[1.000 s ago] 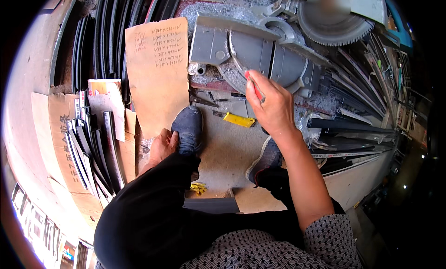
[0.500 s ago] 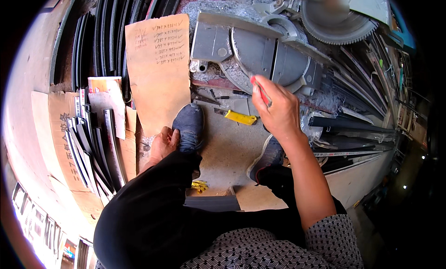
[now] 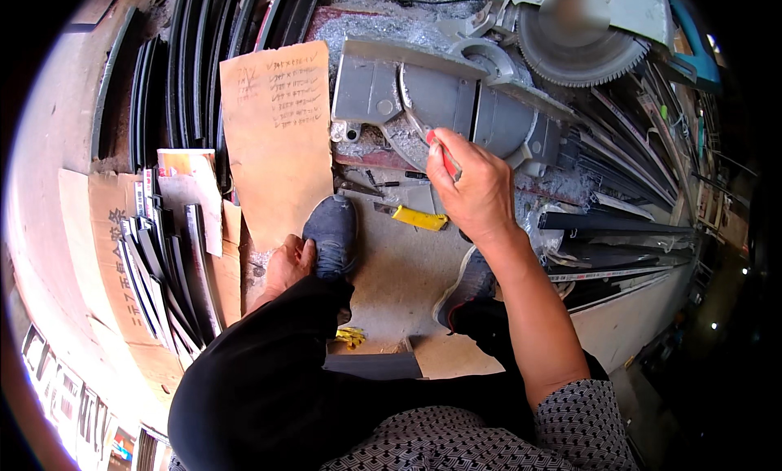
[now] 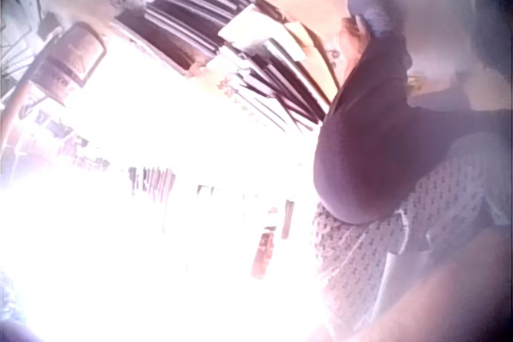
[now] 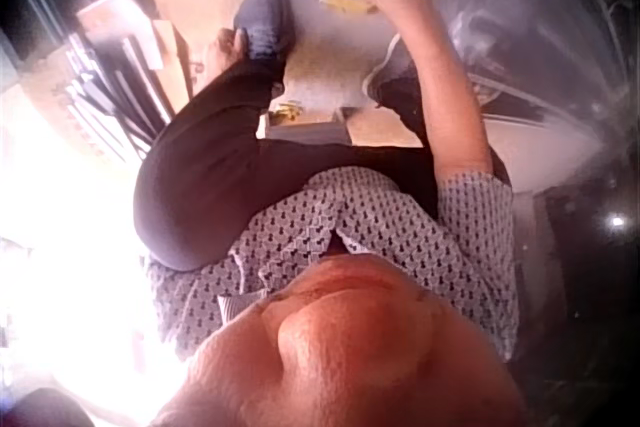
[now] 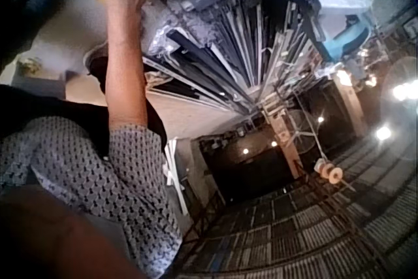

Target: The person sits on the floor in a workshop and uses a red screwdriver to adjust the locking mechanism of a miter saw. They repeatedly tighten and loosen the screw, test the saw's movement, and handle a long black profile and a pair of scissors nearby.

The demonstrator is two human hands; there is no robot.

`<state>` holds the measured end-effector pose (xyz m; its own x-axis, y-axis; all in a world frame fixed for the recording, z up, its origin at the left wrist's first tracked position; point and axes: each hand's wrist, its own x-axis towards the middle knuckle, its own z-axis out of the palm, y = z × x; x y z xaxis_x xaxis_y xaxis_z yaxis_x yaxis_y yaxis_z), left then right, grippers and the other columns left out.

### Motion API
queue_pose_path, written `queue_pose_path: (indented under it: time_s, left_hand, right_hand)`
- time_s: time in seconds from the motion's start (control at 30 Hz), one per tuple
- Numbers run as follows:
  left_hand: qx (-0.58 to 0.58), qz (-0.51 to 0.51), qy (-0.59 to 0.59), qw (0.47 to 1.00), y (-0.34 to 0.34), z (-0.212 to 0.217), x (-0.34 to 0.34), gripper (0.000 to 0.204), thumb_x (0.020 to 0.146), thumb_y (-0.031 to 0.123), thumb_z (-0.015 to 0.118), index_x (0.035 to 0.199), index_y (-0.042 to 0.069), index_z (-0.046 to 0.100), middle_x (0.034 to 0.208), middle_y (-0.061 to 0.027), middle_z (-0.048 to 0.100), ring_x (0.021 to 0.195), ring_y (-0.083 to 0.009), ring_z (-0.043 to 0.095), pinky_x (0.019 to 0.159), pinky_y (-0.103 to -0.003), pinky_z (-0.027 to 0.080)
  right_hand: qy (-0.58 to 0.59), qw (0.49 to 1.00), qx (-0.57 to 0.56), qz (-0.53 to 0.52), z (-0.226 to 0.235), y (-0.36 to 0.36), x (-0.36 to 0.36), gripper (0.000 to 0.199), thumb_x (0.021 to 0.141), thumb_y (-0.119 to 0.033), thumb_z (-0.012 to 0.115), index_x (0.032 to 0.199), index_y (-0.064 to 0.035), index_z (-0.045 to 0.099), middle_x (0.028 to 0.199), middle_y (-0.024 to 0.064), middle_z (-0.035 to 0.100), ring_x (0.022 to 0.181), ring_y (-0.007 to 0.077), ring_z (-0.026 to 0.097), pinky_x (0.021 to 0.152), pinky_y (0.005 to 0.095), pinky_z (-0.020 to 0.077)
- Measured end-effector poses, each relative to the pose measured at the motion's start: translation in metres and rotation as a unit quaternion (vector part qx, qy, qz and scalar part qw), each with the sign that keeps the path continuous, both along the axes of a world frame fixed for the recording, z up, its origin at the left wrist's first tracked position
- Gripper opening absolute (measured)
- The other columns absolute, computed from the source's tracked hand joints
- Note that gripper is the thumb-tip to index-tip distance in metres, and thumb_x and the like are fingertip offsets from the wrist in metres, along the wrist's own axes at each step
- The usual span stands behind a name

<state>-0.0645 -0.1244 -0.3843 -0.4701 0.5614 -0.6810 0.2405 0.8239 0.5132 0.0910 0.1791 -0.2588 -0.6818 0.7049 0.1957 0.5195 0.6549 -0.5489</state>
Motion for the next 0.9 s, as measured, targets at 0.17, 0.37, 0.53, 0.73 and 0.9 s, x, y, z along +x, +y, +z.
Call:
queue_pose_path:
  time_s: [0.17,0.37,0.53,0.73,0.9]
  left_hand:
    - [-0.004,-0.009,-0.009,1.000,0.001,-0.002,0.001,0.036,0.104,0.034,0.061,0.099,-0.001,0.062,0.090,-0.0257,0.072,0.088,-0.0433,0.071,0.079,-0.046,0.056]
    - [-0.014,-0.010,0.000,1.000,0.005,0.001,-0.002,0.037,0.104,0.036,0.060,0.099,-0.001,0.062,0.091,-0.0257,0.072,0.089,-0.0442,0.071,0.080,-0.047,0.056]
    - [-0.018,-0.007,-0.011,1.000,-0.001,0.000,-0.001,0.038,0.104,0.036,0.060,0.100,-0.001,0.063,0.091,-0.0255,0.072,0.090,-0.0439,0.071,0.081,-0.047,0.056]
    - [-0.016,-0.004,-0.018,1.000,0.003,0.001,-0.002,0.038,0.103,0.036,0.060,0.098,-0.002,0.063,0.091,-0.0256,0.072,0.090,-0.0439,0.071,0.081,-0.047,0.056]
    - [-0.007,-0.004,-0.006,1.000,-0.001,-0.002,-0.001,0.038,0.103,0.035,0.060,0.097,-0.002,0.062,0.090,-0.0263,0.072,0.088,-0.0445,0.071,0.080,-0.048,0.056]
  right_hand:
    - [0.043,0.998,0.017,-0.045,-0.008,0.019,-0.028,0.012,0.094,-0.014,0.069,0.102,-0.0041,0.068,0.072,0.0175,0.067,0.067,0.0382,0.069,0.059,0.0473,0.0534]
    - [0.015,0.999,0.011,-0.036,-0.011,-0.003,-0.018,0.013,0.094,-0.016,0.069,0.100,-0.0043,0.069,0.072,0.0185,0.068,0.067,0.0377,0.069,0.058,0.0481,0.0530]
    - [0.019,0.998,0.000,-0.059,-0.003,0.004,-0.032,0.014,0.095,-0.016,0.068,0.100,-0.0029,0.069,0.073,0.0191,0.068,0.068,0.0391,0.069,0.058,0.0488,0.0523]
    - [0.004,0.998,-0.018,-0.055,-0.002,0.009,-0.034,0.015,0.095,-0.017,0.067,0.096,-0.0021,0.069,0.073,0.0202,0.068,0.068,0.0401,0.069,0.060,0.0496,0.0522]
    - [0.026,0.997,0.000,-0.077,0.003,0.010,-0.038,0.014,0.095,-0.017,0.067,0.092,-0.0038,0.068,0.073,0.0201,0.068,0.068,0.0405,0.069,0.061,0.0495,0.0532]
